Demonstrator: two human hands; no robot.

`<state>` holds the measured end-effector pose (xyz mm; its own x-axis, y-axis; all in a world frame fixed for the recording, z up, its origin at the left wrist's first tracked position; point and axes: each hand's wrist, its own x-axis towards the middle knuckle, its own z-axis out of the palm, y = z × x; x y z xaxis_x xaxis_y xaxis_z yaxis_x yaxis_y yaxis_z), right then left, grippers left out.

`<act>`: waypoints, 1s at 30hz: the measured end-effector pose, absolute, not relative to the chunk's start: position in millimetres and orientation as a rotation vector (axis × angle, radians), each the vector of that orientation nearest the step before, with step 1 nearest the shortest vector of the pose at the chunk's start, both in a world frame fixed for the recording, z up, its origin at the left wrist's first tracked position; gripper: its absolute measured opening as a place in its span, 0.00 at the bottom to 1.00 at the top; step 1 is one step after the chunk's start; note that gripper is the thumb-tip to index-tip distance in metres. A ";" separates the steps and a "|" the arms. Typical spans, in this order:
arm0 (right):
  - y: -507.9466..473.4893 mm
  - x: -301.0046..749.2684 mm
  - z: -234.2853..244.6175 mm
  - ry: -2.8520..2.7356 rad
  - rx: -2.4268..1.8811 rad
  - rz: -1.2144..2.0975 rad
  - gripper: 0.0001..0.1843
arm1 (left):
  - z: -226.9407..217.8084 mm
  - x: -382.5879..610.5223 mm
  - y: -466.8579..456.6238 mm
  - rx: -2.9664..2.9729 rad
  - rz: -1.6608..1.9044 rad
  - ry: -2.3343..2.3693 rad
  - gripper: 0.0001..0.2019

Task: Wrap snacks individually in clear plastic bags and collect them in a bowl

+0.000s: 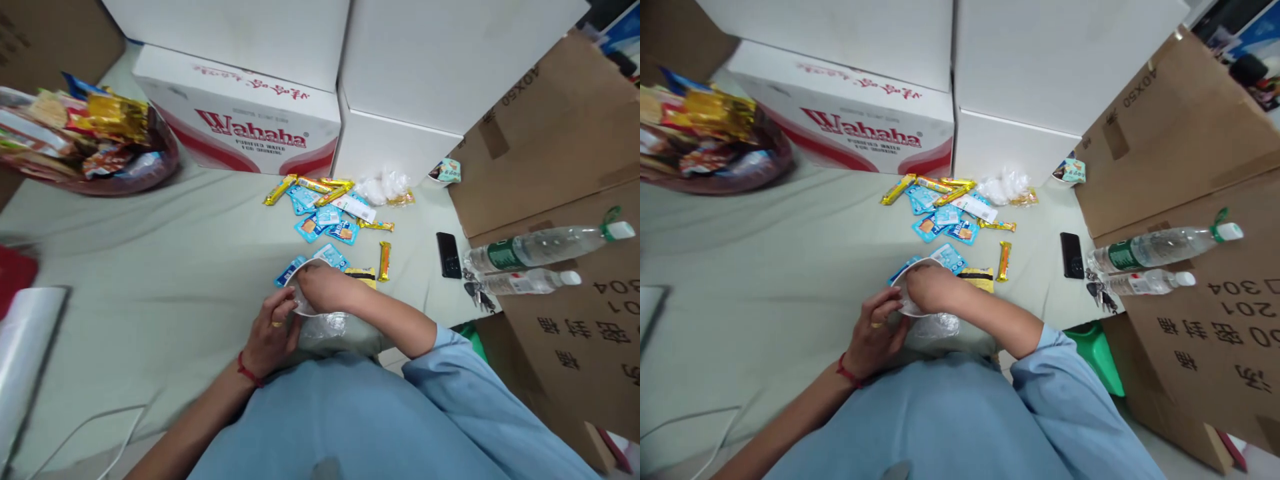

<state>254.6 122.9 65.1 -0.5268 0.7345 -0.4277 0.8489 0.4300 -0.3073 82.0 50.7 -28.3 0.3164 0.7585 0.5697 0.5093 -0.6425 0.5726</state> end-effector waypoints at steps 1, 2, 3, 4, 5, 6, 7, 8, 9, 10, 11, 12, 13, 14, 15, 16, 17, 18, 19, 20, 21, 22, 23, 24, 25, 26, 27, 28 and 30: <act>124.0 255.9 66.7 2.433 1.384 -0.747 0.17 | -26.5 81.8 51.4 2.294 1.247 1.146 0.21; 123.2 256.9 68.6 2.414 1.391 -0.744 0.18 | -24.7 81.4 51.9 2.283 1.263 1.154 0.22; 120.3 257.8 70.4 2.410 1.403 -0.726 0.18 | -22.9 80.8 52.4 2.268 1.281 1.168 0.22; 115.7 258.7 72.0 2.430 1.421 -0.698 0.18 | -21.1 80.1 52.9 2.251 1.300 1.185 0.22; 109.8 260.1 73.2 2.465 1.433 -0.667 0.18 | -19.4 79.1 53.5 2.232 1.321 1.206 0.22; 103.1 262.1 73.7 2.505 1.439 -0.636 0.18 | -17.8 78.0 54.0 2.212 1.340 1.231 0.21; 96.2 265.1 73.6 2.544 1.440 -0.615 0.18 | -16.3 76.8 54.6 2.192 1.355 1.258 0.21; 89.6 269.2 72.8 2.577 1.449 -0.605 0.18 | -14.8 75.6 55.2 2.178 1.367 1.283 0.21; 83.9 274.3 71.5 2.609 1.472 -0.607 0.18 | -13.5 74.7 55.6 2.171 1.381 1.302 0.22; 79.4 280.4 69.8 2.647 1.510 -0.624 0.19 | -12.2 74.3 55.9 2.173 1.394 1.309 0.23; 76.3 287.4 67.7 2.695 1.561 -0.654 0.19 | -11.1 74.3 56.2 2.188 1.399 1.297 0.25; 74.6 294.8 65.4 2.755 1.621 -0.697 0.19 | -10.0 74.9 56.6 2.218 1.393 1.264 0.26; 74.1 302.4 63.1 2.817 1.683 -0.754 0.18 | -9.0 76.0 57.1 2.258 1.377 1.214 0.28; 74.6 309.9 60.7 2.873 1.743 -0.823 0.17 | -8.1 77.6 57.8 2.302 1.352 1.155 0.29; 75.6 317.0 58.5 2.919 1.790 -0.908 0.17 | -7.3 79.5 58.7 2.343 1.327 1.102 0.31; 76.9 323.3 56.5 2.947 1.830 -1.004 0.16 | -6.6 81.4 59.8 2.380 1.313 1.065 0.32; 78.1 328.8 54.8 2.955 1.865 -1.113 0.16 | -5.9 83.2 61.0 2.410 1.315 1.053 0.33; 79.0 333.4 53.5 2.947 1.893 -1.238 0.15 | -5.4 84.7 62.1 2.430 1.334 1.060 0.35; 79.7 337.3 52.6 2.926 1.920 -1.379 0.15 | -4.9 85.9 63.0 2.445 1.353 1.078 0.36; 80.3 340.9 52.2 2.891 1.957 -1.527 0.15 | -4.6 86.6 63.7 2.458 1.365 1.099 0.37; 81.2 344.7 52.6 2.844 2.013 -1.670 0.15 | -4.5 86.9 64.0 2.470 1.365 1.121 0.37; 82.8 349.3 53.5 2.796 2.088 -1.795 0.16 | -4.6 86.6 64.0 2.479 1.355 1.141 0.38; 85.5 355.5 55.0 2.762 2.192 -1.889 0.18 | -4.9 85.7 63.8 2.486 1.339 1.159 0.38; 89.6 363.8 56.9 2.744 2.336 -1.945 0.20 | -5.4 84.2 63.3 2.489 1.322 1.175 0.38; 95.5 374.4 58.8 2.725 2.523 -1.969 0.22 | -6.0 82.0 62.5 2.485 1.311 1.196 0.38; 103.2 387.5 60.3 2.686 2.741 -1.974 0.24 | -6.7 79.2 61.6 2.471 1.311 1.217 0.38; 112.4 402.6 60.9 2.610 2.982 -1.964 0.24 | -7.6 75.8 60.5 2.451 1.313 1.237 0.38; 122.9 419.1 60.2 2.472 3.217 -1.961 0.24 | -8.5 71.7 59.2 2.426 1.318 1.260 0.38; 146.2 452.5 53.9 2.086 3.592 -1.938 0.24 | -10.6 62.1 56.0 2.377 1.319 1.323 0.37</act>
